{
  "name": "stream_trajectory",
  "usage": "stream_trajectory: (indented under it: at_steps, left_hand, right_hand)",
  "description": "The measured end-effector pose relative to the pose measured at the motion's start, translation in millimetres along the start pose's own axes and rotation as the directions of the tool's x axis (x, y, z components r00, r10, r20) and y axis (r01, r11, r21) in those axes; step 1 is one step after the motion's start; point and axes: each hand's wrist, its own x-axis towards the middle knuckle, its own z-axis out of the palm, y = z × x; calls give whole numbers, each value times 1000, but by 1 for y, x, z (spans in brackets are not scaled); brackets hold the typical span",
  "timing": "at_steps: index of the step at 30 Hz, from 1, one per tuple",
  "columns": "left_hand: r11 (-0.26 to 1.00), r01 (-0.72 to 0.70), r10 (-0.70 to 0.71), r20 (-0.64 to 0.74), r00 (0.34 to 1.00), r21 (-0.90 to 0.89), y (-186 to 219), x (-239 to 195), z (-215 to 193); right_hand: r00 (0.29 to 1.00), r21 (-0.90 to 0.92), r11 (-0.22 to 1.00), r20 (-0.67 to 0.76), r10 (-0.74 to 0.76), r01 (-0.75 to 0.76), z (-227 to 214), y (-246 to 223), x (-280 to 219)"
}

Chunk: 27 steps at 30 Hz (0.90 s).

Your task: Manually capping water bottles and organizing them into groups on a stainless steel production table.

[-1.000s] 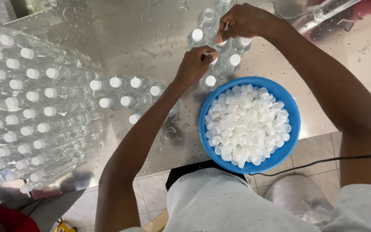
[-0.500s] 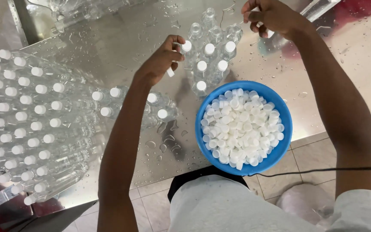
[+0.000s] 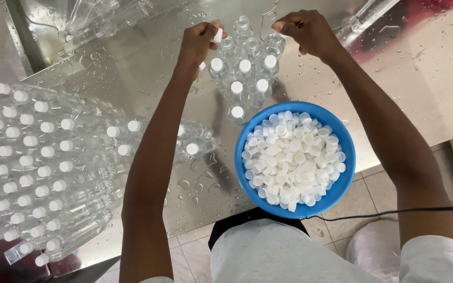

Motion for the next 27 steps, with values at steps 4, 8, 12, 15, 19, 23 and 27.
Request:
stream_trajectory:
  at_steps: [4, 8, 12, 15, 19, 23, 27]
  left_hand:
    - [989, -37, 42, 38, 998, -142, 7, -3, -1]
    - [969, -105, 122, 62, 991, -225, -18, 11, -5]
    - [970, -147, 164, 72, 984, -195, -27, 15, -6]
    - [969, -164, 182, 83, 980, -187, -37, 21, -5]
    - [992, -60, 78, 171, 982, -108, -29, 16, -8]
    - [996, 65, -50, 218, 975, -65, -14, 6, -12]
    - [995, 47, -24, 254, 967, -85, -18, 8, -9]
  right_hand:
    - [1000, -14, 1000, 3, -1, 1, 3, 4, 1]
    - [1000, 2, 1000, -4, 5, -5, 9, 10, 9]
    - [999, 22, 999, 14, 39, -39, 15, 13, 15]
    - [990, -199, 971, -6, -138, 134, 21, 32, 23]
    - [998, -179, 984, 69, 14, -1, 16, 13, 18]
    - [981, -222, 968, 120, 149, -120, 11, 0, 14]
    - [983, -136, 986, 136, 119, -100, 15, 4, 16]
